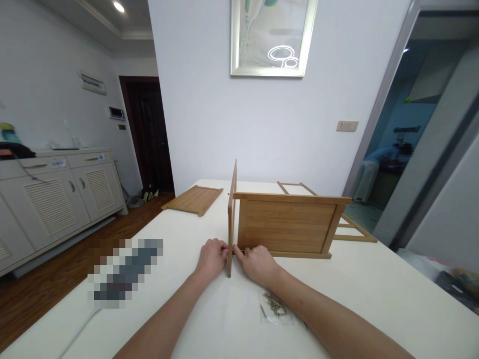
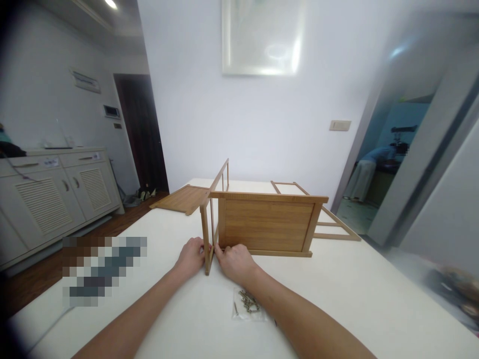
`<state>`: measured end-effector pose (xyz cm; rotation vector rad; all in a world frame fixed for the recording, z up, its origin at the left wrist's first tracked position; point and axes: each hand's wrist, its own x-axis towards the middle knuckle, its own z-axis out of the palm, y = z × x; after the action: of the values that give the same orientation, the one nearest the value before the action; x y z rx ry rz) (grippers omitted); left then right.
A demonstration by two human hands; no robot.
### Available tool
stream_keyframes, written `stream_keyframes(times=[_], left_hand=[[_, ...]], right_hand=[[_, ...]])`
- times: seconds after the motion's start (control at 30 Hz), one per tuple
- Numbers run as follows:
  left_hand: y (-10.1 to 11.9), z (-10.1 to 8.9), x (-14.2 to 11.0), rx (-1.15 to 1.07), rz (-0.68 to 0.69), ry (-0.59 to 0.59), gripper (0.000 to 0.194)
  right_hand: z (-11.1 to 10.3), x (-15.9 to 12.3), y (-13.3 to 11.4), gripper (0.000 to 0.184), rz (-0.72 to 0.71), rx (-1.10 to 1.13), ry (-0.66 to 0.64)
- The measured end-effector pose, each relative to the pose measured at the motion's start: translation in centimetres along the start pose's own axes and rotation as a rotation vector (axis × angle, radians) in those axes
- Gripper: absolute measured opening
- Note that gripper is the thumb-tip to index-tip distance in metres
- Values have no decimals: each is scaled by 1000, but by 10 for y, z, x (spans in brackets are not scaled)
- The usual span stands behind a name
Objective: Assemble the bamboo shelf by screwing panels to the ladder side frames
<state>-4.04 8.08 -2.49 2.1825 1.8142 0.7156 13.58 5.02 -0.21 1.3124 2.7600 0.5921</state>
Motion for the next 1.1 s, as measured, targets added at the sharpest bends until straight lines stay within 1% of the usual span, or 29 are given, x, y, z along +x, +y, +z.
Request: stream_keyframes(times=[0.4,0.87,0.97,1.1], left_hand=[[0,-1,0,14,-8,-8,21],[0,-1,-1,1,3,-5,20],[0,-1,0,2,8,-6,20],[0,-1,0,6,7,-3,20]], right_hand=[[1,1,-2,43,24,-8,10],[1,0,-2,41,6,-31,30],[2,0,-1,41,-10,-43,52],[4,-1,-1,37,-38,-87,120]])
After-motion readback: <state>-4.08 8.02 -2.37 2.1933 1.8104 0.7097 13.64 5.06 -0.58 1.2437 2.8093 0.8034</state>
